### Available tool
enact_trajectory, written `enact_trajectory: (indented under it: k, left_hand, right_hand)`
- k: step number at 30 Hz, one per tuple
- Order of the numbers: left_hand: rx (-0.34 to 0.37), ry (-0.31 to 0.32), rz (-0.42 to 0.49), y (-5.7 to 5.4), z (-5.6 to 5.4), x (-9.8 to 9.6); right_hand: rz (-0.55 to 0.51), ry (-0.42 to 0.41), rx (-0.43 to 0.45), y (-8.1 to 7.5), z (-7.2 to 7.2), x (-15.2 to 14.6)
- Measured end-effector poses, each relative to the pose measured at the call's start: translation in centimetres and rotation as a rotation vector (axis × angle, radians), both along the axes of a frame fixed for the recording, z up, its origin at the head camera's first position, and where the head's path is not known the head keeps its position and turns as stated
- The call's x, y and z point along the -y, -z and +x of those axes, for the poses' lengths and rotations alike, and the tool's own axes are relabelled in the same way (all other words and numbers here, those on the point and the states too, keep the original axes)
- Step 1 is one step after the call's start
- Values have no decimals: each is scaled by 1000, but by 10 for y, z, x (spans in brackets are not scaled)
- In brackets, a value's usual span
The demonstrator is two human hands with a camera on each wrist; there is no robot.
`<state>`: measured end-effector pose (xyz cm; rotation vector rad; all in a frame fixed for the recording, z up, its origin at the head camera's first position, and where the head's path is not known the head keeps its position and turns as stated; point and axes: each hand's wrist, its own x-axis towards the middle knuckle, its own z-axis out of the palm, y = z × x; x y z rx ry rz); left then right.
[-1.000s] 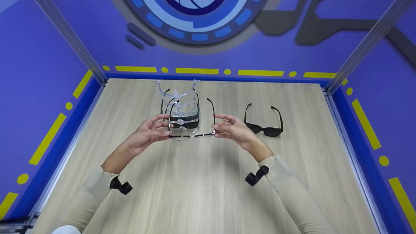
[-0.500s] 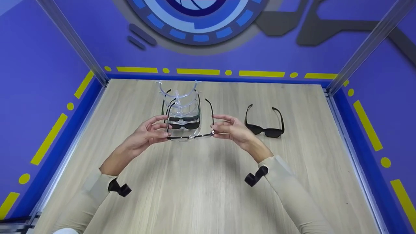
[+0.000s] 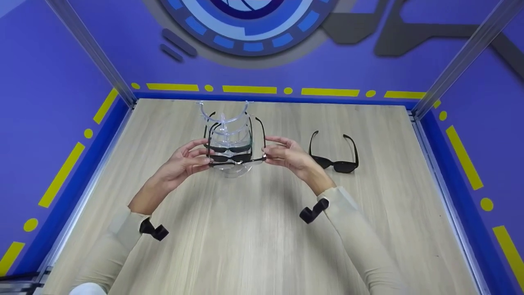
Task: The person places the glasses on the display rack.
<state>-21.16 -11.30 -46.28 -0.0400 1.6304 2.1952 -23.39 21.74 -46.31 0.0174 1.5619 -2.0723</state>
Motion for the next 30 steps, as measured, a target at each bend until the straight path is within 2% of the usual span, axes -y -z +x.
enact_trajectory:
  k: [12, 20, 30]
  left_hand:
    - [-17, -12, -15, 1, -16, 13]
    - [8, -49, -25, 7, -29, 18]
    - [33, -81, -11, 8, -47, 23]
  right_hand:
    - [-26, 16, 23, 1, -13, 13]
    - [-13, 51, 14, 4, -23, 24]
    - [-2, 91, 31, 2, -38, 35]
